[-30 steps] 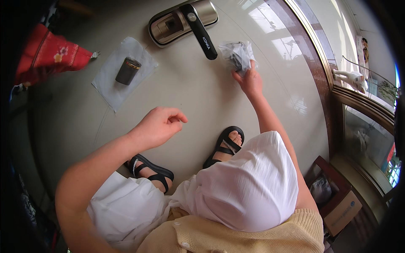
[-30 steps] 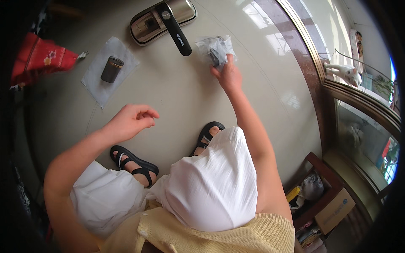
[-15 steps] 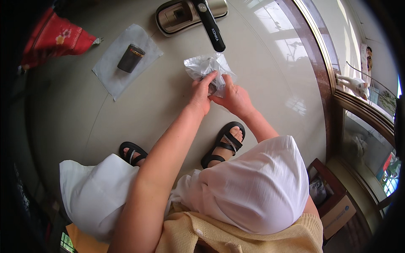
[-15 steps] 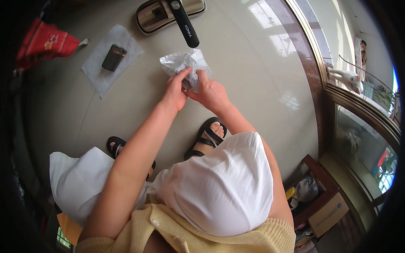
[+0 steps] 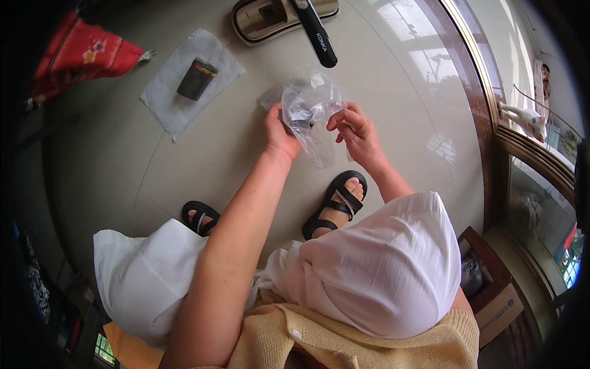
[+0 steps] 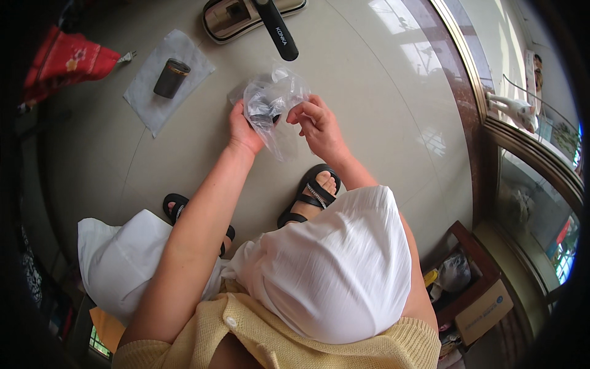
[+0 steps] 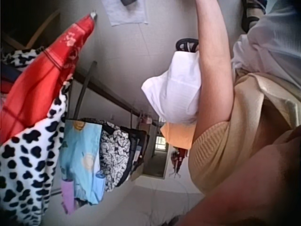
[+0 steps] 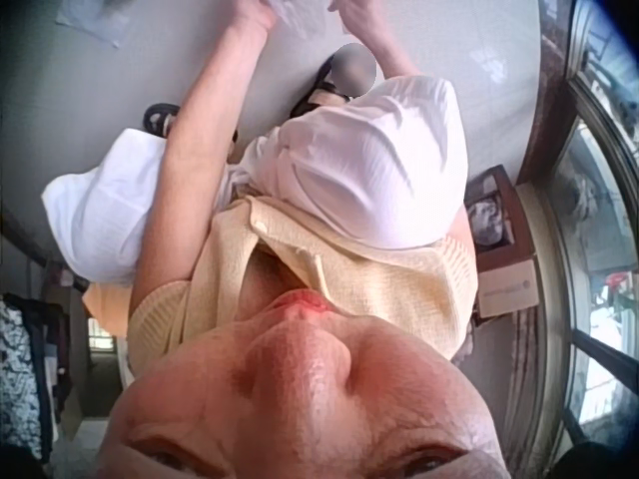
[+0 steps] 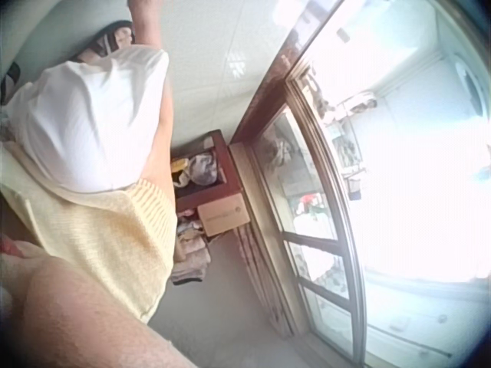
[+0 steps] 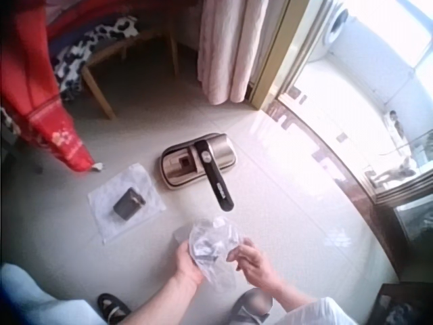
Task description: The person unpacks a small cylindrical filter component from a plastic bag and places it into a silver and black electric kettle. The person then secures the filter into the kettle's base and lifts the kettle to inspect the assembly.
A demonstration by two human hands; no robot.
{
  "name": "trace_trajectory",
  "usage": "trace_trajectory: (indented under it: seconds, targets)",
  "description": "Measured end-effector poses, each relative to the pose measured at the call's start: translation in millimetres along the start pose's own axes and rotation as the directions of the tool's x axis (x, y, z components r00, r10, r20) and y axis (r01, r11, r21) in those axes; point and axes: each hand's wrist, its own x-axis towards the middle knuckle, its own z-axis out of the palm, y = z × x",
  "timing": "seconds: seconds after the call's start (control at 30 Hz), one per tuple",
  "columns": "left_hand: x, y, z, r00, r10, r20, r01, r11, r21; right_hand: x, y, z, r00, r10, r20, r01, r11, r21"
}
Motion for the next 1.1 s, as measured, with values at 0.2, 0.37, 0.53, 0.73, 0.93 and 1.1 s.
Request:
trace_trajectory:
  seconds: [0.2, 0.37, 0.53, 0.73, 0.93, 1.1]
  targets:
    - [6, 4, -17, 0.991, -0.013, 0.134, 0.000, 0.995, 0.097, 2, -27, 27, 0.991, -0.046, -0.127, -0.002, 0.935, -0.354]
    - [11, -5, -8, 0.999, 0.046, -0.013, -0.043, 0.983, 0.179, -1, -22, 36, 0.997, -0.003, -0.078, -0.024, 0.939, -0.344]
    - [20, -3, -2, 0.999, 0.044, -0.001, -0.044, 0.991, 0.123, 7, -3, 33, 0.986, -0.076, -0.148, 0.025, 0.947, -0.320]
    - [-3, 1, 28, 0.985, 0.046, -0.167, -0.033, 0.996, 0.081, 9, 3, 33, 0.964, -0.084, -0.253, 0.013, 0.963, -0.269]
    - [-17, -24, 25, 0.992, -0.054, -0.114, 0.066, 0.992, 0.105, 10, 5, 29, 0.991, -0.076, -0.106, 0.044, 0.959, -0.279]
    - [-13, -23, 14, 0.986, -0.154, -0.058, 0.161, 0.977, 0.137, 6, -4, 29, 0.953, 0.296, -0.057, -0.279, 0.938, 0.207]
